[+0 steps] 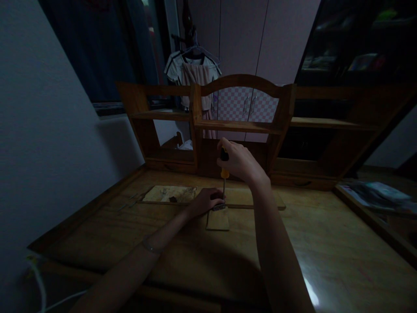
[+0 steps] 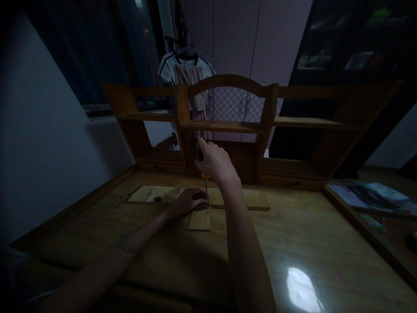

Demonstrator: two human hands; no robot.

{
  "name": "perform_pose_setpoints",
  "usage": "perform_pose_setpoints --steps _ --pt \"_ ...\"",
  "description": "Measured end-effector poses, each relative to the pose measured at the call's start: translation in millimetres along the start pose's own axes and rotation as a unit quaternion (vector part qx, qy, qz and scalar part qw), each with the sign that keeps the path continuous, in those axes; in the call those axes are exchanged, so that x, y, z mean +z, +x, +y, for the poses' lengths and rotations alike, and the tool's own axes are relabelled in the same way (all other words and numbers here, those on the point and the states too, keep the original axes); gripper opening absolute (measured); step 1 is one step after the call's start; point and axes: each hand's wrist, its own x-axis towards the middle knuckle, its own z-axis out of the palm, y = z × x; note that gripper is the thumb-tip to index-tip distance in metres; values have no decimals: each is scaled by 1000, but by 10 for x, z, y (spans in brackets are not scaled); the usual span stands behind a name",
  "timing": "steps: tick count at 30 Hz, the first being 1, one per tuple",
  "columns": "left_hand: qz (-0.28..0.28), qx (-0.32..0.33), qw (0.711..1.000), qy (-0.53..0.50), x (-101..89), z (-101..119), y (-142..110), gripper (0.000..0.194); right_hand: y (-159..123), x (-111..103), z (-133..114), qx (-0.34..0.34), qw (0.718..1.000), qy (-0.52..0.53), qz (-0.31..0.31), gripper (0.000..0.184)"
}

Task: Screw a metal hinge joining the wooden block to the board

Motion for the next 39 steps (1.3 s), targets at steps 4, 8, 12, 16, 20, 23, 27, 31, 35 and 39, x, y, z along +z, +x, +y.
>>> perform_pose_setpoints --steps 4,8,12,16,20,23,27,31,35,39 --pt "36 3 999 7 33 -9 -6 11 -8 -53 -42 -14 999 9 31 28" --pt "62 17 997 30 53 -35 -5 12 -13 -95 -53 -18 998 17 53 27" --pt "65 20 996 49 60 -60 3 12 -13 -104 -57 -22 998 23 54 27" --pt "49 21 995 81 49 -44 -1 11 -12 -98 -69 -14 999 16 45 28" --pt "24 27 993 111 35 -10 -13 10 -8 -83 -77 -9 999 2 34 29" --pt "21 27 993 115 37 -9 -13 9 -5 -70 -71 -10 999 1 31 29" --pt "18 29 993 113 38 -3 -17 7 -5 -60 -57 -8 1000 3 28 29" --pt "21 32 994 105 33 34 -35 7 -9 -59 -52 -9 1000 8 29 28" --pt "21 33 994 98 32 50 -47 8 -10 -60 -49 -11 999 13 30 28" --pt "16 46 993 103 24 35 -45 14 -3 -55 -42 -12 999 16 34 28"
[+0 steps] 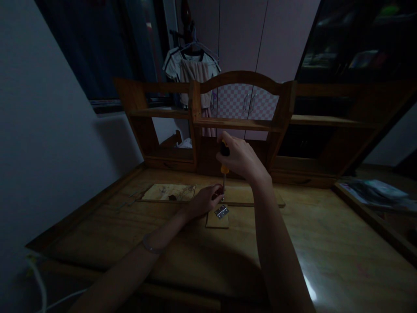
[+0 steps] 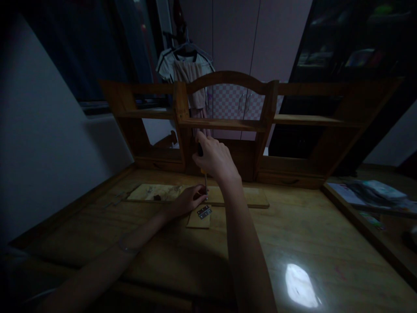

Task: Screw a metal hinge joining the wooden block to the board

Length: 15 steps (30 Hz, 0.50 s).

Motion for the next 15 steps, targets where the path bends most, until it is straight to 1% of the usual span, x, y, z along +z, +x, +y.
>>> perform_pose_setpoints --steps 3,6,10,15 --pt "-3 13 1000 18 -3 -17 2 18 5 13 9 -2 1000 -1 0 28" --pt "-3 27 999 35 1 -30 4 17 7 24 17 -7 1000 3 4 28" --pt "12 51 997 50 7 -44 13 13 6 22 16 -6 1000 8 5 28" --pt "19 60 996 63 -6 -64 25 15 3 9 8 1 1000 5 -3 29"
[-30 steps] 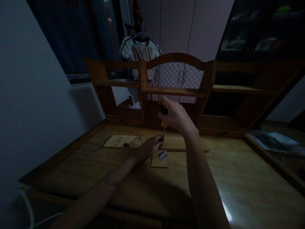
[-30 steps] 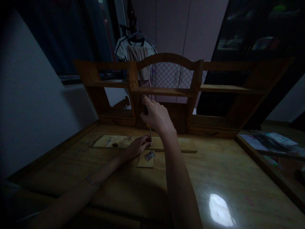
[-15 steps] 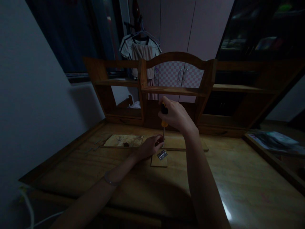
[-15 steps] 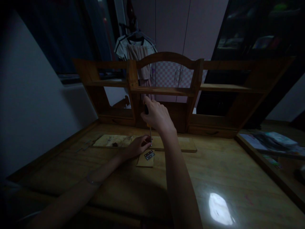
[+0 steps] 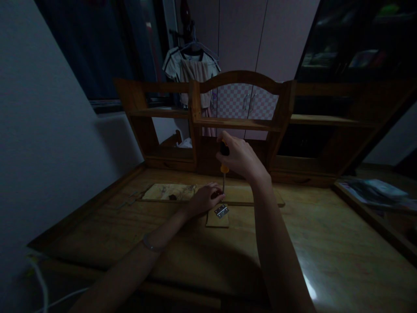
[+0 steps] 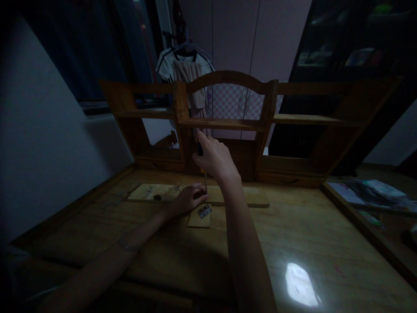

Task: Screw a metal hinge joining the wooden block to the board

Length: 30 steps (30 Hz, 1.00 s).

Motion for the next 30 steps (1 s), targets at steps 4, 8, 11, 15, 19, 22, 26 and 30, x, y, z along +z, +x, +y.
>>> perform_pose_setpoints --steps 4,8,11,15,19,22,26,30 --pt "-11 9 1000 4 -6 -31 6 14 -3 -1 -1 -4 1000 1 0 28" --pt "-19 10 1000 -3 5 -66 14 14 -1 11 6 -9 1000 3 4 28" --pt "-20 13 1000 -8 19 -93 21 13 1 26 19 -9 1000 5 10 27" --pt "-21 18 999 -18 35 -115 25 11 3 37 31 -8 1000 3 12 27" --pt "-28 18 999 -22 38 -100 23 11 5 36 29 -9 1000 0 5 27" --pt "-30 23 999 -17 30 -81 17 10 6 35 28 -8 1000 -5 -2 27" --pt "-29 23 999 -18 27 -91 1 10 1 45 32 0 1000 -7 -10 29" --pt "-6 15 1000 -15 47 -117 -14 15 -1 66 51 3 1000 1 -20 28"
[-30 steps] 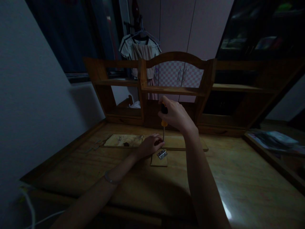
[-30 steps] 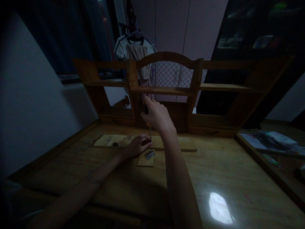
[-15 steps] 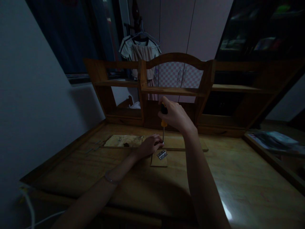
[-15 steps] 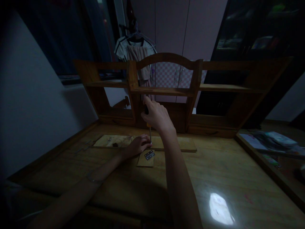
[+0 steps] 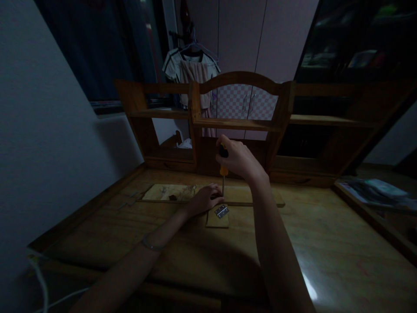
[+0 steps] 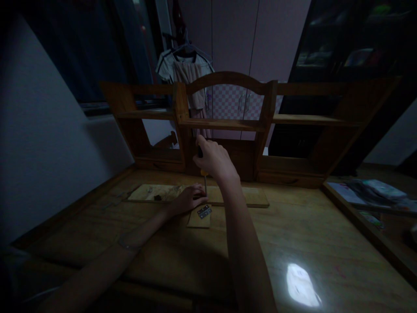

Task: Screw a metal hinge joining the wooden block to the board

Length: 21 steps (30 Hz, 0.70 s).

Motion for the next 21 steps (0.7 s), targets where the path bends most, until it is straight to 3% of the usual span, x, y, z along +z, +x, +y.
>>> perform_pose_setpoints --steps 10,16,21 --pt "-13 -33 998 -42 -110 109 53 35 -7 2 18 6 1000 11 -5 25" --pt "-20 -22 999 -27 -54 68 13 15 0 -14 12 7 1000 15 -11 24" --pt "4 -13 1000 -23 -4 39 -15 11 -12 -27 4 12 1000 12 -15 24"
